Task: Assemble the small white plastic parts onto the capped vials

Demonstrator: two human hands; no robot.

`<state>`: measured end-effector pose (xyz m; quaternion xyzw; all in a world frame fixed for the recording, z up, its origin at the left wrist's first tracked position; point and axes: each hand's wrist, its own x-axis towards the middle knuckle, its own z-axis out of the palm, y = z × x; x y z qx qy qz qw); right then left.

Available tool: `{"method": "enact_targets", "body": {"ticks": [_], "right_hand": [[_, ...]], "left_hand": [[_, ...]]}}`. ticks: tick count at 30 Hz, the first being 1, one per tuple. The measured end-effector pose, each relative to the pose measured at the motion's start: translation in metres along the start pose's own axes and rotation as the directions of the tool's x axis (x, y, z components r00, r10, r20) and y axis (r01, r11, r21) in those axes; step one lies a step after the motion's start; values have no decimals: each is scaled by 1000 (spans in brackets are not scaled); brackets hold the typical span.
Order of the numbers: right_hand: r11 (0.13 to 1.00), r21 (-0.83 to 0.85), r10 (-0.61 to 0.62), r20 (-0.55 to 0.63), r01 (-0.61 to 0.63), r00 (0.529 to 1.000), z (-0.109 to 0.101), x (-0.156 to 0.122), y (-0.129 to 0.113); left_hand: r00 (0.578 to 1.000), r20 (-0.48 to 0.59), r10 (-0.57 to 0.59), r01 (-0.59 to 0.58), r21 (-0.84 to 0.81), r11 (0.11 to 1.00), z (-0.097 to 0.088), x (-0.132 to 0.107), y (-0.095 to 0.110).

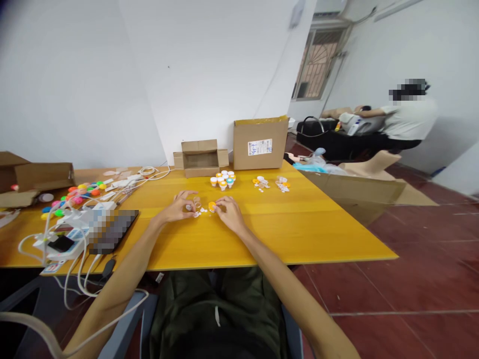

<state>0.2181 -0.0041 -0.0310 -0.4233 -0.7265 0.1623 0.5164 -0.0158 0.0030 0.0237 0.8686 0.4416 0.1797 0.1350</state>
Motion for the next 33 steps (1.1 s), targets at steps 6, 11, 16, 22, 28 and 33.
{"method": "enact_targets", "body": {"ticks": [6, 11, 16, 22, 28, 33], "right_hand": [[1000, -13, 11, 13, -11, 1000, 0, 0, 0], [1000, -22, 14, 26, -14, 1000, -1, 0, 0], [1000, -25, 4, 29, -3, 1000, -2, 0, 0], [998, -56, -35, 64, 39, 997, -3, -1, -3], [990, -68, -113, 148, 124, 983, -5, -3, -12], [974, -86, -188, 209, 210, 960, -4, -5, -15]], "left_hand": [[999, 31, -15, 15, 17, 1000, 1, 1, 1], [1000, 26, 2, -2, 23, 1000, 0, 1, 0], [1000, 0, 16, -16, 37, 999, 0, 0, -4], [999, -30, 23, -21, 79, 997, 4, 1, -9], [998, -60, 27, -20, 108, 994, 6, 1, -3], [985, -156, 70, -49, 133, 990, 8, 1, 10]]}}
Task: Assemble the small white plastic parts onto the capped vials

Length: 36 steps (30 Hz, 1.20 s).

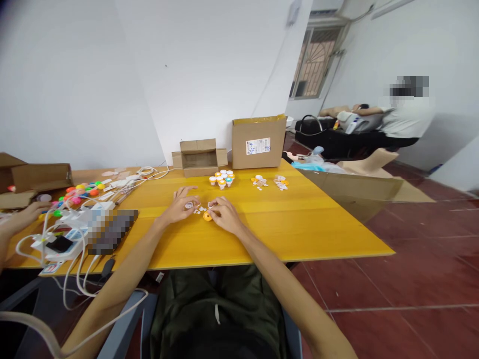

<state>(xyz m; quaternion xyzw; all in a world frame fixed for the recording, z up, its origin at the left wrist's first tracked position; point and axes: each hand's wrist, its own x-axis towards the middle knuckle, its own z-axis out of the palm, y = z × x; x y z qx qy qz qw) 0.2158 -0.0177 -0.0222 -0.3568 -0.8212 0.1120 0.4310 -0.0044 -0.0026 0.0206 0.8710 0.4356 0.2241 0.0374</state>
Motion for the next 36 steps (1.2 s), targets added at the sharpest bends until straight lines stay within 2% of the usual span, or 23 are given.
{"method": "enact_targets", "body": {"ticks": [4, 10, 19, 25, 30, 36], "right_hand": [[999, -21, -25, 5, 25, 1000, 1, -1, 0], [1000, 0, -15, -16, 15, 1000, 1, 1, 1], [995, 65, 79, -106, -72, 991, 2, 4, 7], [973, 141, 207, -181, -183, 962, 2, 4, 15], [933, 246, 304, -156, -261, 940, 1, 6, 22], [906, 297, 347, -109, -303, 931, 0, 8, 19]], "left_hand": [[999, -26, 42, -41, 38, 998, 5, 1, 5], [997, 1, 73, -73, 50, 996, 13, 4, 6], [999, -2, 44, -44, 19, 999, 12, 4, 7], [994, 47, 102, -101, -31, 994, 10, 4, 12], [988, 81, 128, -123, -62, 990, 11, 3, 14], [988, 95, 120, -113, -77, 991, 14, 4, 13]]}}
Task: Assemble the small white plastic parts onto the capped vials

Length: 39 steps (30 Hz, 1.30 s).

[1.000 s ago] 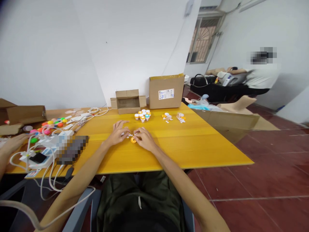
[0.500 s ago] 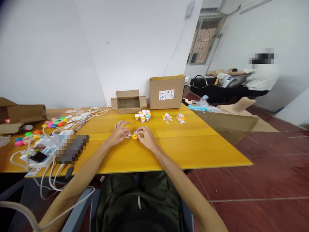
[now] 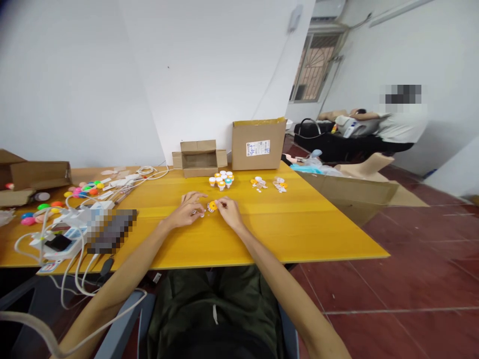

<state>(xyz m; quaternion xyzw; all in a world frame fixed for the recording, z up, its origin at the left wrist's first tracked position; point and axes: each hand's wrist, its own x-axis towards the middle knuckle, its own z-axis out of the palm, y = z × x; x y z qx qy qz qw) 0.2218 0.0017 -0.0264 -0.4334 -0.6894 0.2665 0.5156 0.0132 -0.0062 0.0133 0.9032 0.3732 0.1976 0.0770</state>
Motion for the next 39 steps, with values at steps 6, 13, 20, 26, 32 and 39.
{"method": "enact_targets", "body": {"ticks": [6, 13, 20, 26, 32, 39], "right_hand": [[986, 109, 114, 87, -123, 990, 2, -3, -7], [978, 161, 107, 169, -134, 980, 5, -2, -9], [977, 157, 112, 192, -143, 975, 7, 6, -1], [993, 108, 36, 149, -52, 988, 8, 6, 5], [997, -1, -74, 89, 74, 993, 8, 2, 1], [982, -101, -152, 65, 158, 986, 14, 0, -3]], "left_hand": [[1000, 5, -5, 5, 6, 1000, -1, -1, 1], [1000, 2, -10, 10, 26, 1000, -2, -2, -3], [1000, -26, 11, -9, 42, 999, 2, -1, -5], [999, -36, 6, -5, 25, 1000, 3, -1, -7], [1000, -27, -2, 2, -2, 1000, 2, -1, -8], [995, -84, -49, 50, 1, 999, -4, -3, -11]]}}
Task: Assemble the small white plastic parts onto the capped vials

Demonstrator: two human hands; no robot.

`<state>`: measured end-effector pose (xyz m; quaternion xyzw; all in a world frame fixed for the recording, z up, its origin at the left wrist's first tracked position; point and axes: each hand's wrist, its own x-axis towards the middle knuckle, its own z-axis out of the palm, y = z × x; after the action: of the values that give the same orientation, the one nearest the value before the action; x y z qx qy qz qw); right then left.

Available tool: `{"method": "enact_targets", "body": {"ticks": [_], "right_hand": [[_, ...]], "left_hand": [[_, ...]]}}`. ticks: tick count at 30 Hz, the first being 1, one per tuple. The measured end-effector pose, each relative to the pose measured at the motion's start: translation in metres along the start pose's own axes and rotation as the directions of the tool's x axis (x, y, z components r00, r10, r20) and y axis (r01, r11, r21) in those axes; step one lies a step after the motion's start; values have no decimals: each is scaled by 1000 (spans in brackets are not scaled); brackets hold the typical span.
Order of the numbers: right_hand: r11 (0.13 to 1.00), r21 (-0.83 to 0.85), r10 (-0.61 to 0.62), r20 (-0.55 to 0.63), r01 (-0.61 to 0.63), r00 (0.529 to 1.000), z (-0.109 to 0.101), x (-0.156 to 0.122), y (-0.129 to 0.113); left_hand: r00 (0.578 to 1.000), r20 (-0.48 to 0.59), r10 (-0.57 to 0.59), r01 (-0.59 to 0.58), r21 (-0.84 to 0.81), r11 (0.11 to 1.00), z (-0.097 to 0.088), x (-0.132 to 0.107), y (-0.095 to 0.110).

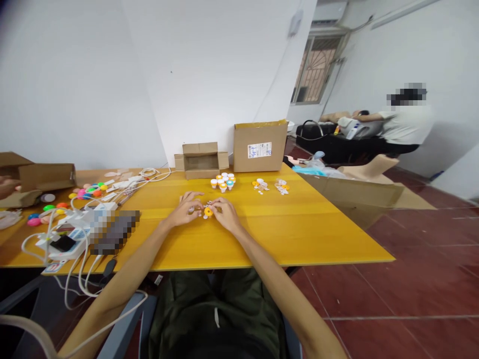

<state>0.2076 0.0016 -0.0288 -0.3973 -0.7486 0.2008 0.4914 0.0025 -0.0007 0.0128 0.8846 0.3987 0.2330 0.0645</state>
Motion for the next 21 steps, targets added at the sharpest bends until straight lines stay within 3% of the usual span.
{"method": "enact_targets", "body": {"ticks": [9, 21], "right_hand": [[998, -46, -37, 18, 38, 999, 4, 3, -1], [966, -239, -89, 65, 102, 994, 11, 4, -3]], "left_hand": [[999, -23, -26, 27, 16, 1000, 0, 1, -2], [999, -45, 12, -10, 39, 999, 1, 1, 2]]}}
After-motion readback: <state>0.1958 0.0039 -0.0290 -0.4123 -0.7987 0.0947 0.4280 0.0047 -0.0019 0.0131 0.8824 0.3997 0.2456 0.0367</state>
